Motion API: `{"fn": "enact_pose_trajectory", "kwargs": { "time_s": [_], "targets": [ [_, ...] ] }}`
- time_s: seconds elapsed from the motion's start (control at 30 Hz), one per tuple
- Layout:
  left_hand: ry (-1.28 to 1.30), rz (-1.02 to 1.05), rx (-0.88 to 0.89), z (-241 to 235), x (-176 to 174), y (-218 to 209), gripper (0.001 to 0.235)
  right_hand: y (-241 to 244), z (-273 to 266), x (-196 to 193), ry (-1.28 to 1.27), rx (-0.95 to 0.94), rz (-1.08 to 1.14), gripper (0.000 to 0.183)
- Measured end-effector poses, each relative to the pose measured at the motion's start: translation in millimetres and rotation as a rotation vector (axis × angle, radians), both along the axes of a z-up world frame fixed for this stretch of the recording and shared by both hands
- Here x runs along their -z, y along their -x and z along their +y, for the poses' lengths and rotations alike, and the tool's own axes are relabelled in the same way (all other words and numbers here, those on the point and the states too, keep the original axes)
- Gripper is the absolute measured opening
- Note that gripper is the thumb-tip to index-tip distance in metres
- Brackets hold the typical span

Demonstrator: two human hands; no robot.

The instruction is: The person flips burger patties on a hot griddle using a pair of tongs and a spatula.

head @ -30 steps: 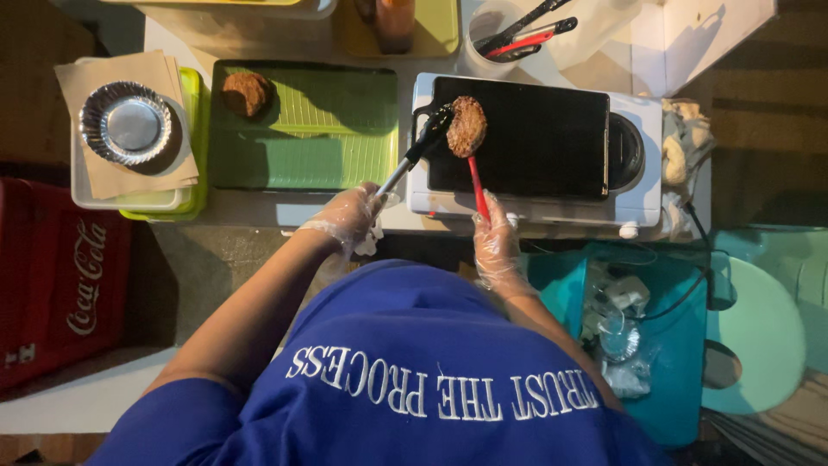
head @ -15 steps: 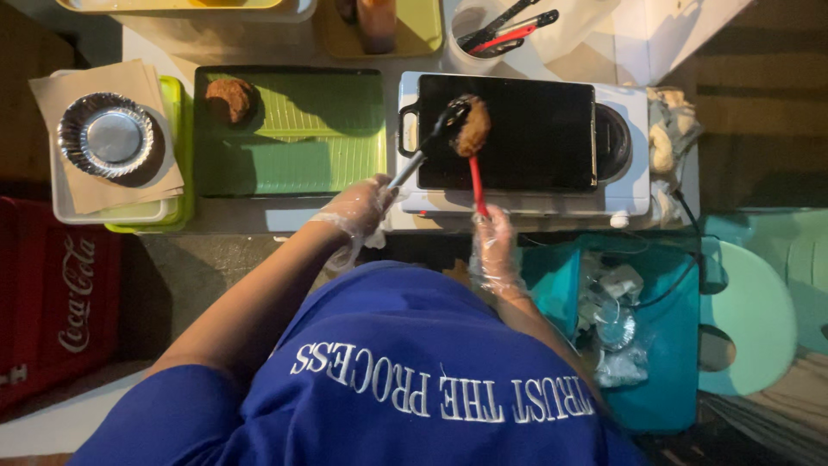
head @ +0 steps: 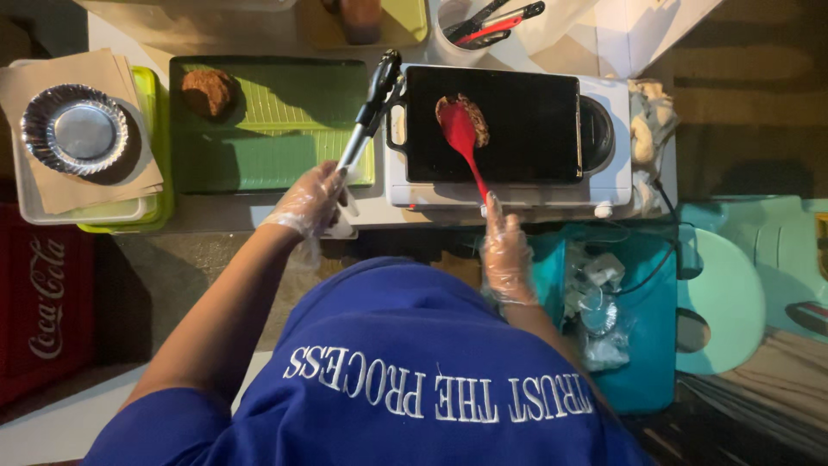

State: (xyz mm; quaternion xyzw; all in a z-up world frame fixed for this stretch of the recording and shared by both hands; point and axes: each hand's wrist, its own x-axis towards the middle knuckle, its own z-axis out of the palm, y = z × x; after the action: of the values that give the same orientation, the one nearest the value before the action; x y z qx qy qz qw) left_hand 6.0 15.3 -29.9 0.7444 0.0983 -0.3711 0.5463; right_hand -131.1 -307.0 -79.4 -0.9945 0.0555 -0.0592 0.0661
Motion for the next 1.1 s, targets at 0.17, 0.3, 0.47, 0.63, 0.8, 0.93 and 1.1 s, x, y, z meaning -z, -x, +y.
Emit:
{"fn": "enact_pose_trajectory", "kwargs": {
  "time_s": [0.17,0.3,0.47,0.63,0.8,0.93,1.1],
  "targets": [
    [-0.08,0.013,0.119,-5,-22,11,0.042,-5,-31,-14,-0.555,0.218,-0.114,0.047],
    [-0.28,0.038,0.284,-17,-39,20,0.045,-27,-75,-13,-0.572,0.167,-0.158,0.047],
    [-0.299,0.045,0.36,-30,-46,14,0.047,-24,-81,10,-0.786,0.311,-0.003,0.04],
    [-0.359,-0.075,0.364,-38,-41,7,0.049,-17,-60,31,-0.899,0.108,-0.051,0.047],
    [-0.327,-0.074,0.318,-33,-46,7,0.049,-14,-35,30,-1.067,0.054,0.029,0.038],
    [-0.332,-0.108,0.304,-29,-51,7,0.044,-22,-20,18,-0.953,-0.008,0.002,0.033],
    [-0.261,-0.062,0.237,-29,-47,9,0.04,-27,-12,27,-1.019,0.104,-0.018,0.024]
  ]
}}
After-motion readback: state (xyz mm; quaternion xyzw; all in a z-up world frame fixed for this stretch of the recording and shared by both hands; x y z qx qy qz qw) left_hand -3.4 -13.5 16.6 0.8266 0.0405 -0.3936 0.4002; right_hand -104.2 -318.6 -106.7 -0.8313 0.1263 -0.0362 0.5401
